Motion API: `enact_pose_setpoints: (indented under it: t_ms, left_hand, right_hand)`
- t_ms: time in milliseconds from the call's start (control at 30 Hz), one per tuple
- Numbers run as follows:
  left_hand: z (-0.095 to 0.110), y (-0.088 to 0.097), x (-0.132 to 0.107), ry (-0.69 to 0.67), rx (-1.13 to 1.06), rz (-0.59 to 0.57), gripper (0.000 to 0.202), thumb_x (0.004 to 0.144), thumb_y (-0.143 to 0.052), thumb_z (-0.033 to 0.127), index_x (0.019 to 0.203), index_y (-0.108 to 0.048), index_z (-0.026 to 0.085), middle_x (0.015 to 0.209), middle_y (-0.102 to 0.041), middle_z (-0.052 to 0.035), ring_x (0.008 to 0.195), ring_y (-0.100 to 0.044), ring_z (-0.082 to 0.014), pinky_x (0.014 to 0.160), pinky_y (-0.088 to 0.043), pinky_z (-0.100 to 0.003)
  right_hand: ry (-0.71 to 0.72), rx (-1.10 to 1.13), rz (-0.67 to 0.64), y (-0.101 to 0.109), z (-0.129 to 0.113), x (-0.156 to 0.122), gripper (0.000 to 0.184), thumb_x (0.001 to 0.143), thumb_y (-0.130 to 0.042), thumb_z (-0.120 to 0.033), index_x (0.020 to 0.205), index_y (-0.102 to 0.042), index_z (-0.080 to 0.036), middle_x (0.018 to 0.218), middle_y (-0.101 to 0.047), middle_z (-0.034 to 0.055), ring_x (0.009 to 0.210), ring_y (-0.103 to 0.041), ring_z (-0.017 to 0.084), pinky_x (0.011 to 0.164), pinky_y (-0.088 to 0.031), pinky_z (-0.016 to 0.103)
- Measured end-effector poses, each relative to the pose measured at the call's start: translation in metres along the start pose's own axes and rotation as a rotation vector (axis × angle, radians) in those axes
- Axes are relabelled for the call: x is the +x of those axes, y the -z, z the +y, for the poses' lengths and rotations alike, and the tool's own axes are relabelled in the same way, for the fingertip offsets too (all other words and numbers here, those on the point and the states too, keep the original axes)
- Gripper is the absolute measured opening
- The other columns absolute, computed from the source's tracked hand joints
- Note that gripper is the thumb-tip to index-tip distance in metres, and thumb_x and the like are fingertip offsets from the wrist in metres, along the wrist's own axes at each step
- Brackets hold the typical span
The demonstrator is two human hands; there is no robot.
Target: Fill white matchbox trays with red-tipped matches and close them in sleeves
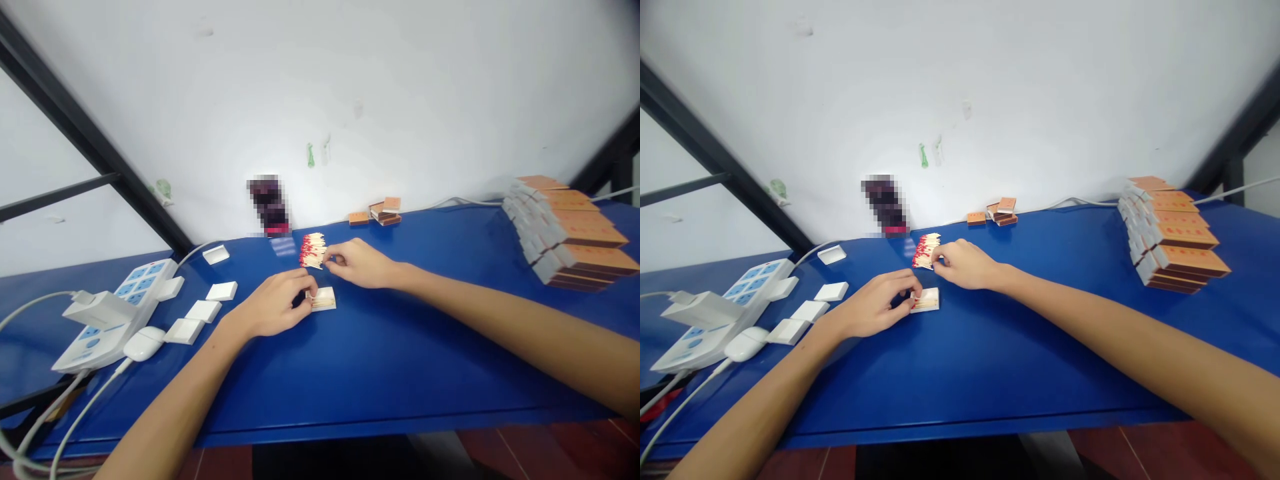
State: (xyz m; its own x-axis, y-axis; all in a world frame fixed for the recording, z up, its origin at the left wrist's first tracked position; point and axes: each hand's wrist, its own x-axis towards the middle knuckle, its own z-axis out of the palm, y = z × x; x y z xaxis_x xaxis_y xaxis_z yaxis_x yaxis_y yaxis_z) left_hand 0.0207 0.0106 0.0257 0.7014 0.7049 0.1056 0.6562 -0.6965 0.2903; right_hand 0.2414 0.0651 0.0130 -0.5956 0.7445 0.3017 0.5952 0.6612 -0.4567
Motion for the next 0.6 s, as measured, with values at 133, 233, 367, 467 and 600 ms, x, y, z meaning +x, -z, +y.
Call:
enact_pose_setpoints:
  t_ms: [133,233,367,467,600]
  left_hand:
    - [-0.001,0.001,0.001,0.005,0.001,0.017,0.01,0.09,-0.046,0.021,0.092,-0.056,0.02,0.091,-0.059,-0.0013,0.077,-0.053,-0.0164,0.071,-0.04,-0.028]
    - [-0.009,0.0,0.001,0.044,0.008,0.083,0.013,0.092,-0.041,0.02,0.092,-0.054,0.02,0.092,-0.059,-0.0021,0.08,-0.054,-0.0177,0.073,-0.041,-0.03]
    - [-0.025,-0.007,0.002,0.146,0.034,0.184,0.017,0.091,-0.038,0.019,0.097,-0.053,0.021,0.091,-0.059,-0.0023,0.08,-0.055,-0.0188,0.075,-0.042,-0.032]
    - [-0.034,-0.012,0.003,0.163,0.038,0.177,0.018,0.091,-0.037,0.019,0.094,-0.055,0.021,0.09,-0.06,-0.0022,0.083,-0.056,-0.0195,0.076,-0.043,-0.032]
    - [-0.04,-0.015,0.003,0.191,0.042,0.187,0.02,0.091,-0.036,0.019,0.091,-0.056,0.022,0.089,-0.061,-0.0021,0.084,-0.058,-0.0196,0.079,-0.044,-0.032]
  right_hand:
    - [-0.051,-0.037,0.016,-0.009,0.011,-0.001,0.018,0.085,-0.055,-0.022,0.097,-0.068,-0.019,0.063,-0.058,-0.0025,0.056,-0.047,0.01,0.058,-0.029,0.023]
    - [-0.041,-0.09,0.019,-0.014,0.012,-0.001,0.024,0.086,-0.055,-0.024,0.106,-0.067,-0.02,0.067,-0.061,-0.0014,0.058,-0.05,0.011,0.059,-0.03,0.024]
    - [-0.026,-0.148,0.037,-0.018,0.008,0.003,0.031,0.086,-0.059,-0.029,0.115,-0.064,-0.019,0.081,-0.066,0.0027,0.069,-0.056,0.014,0.063,-0.033,0.025]
    - [-0.056,-0.191,0.036,-0.023,0.005,0.012,0.034,0.086,-0.06,-0.037,0.116,-0.063,-0.019,0.089,-0.068,0.005,0.076,-0.059,0.017,0.063,-0.034,0.025]
    - [-0.077,-0.249,0.023,-0.031,0.002,0.028,0.032,0.085,-0.061,-0.042,0.109,-0.064,-0.021,0.091,-0.069,0.0061,0.079,-0.062,0.019,0.059,-0.031,0.026]
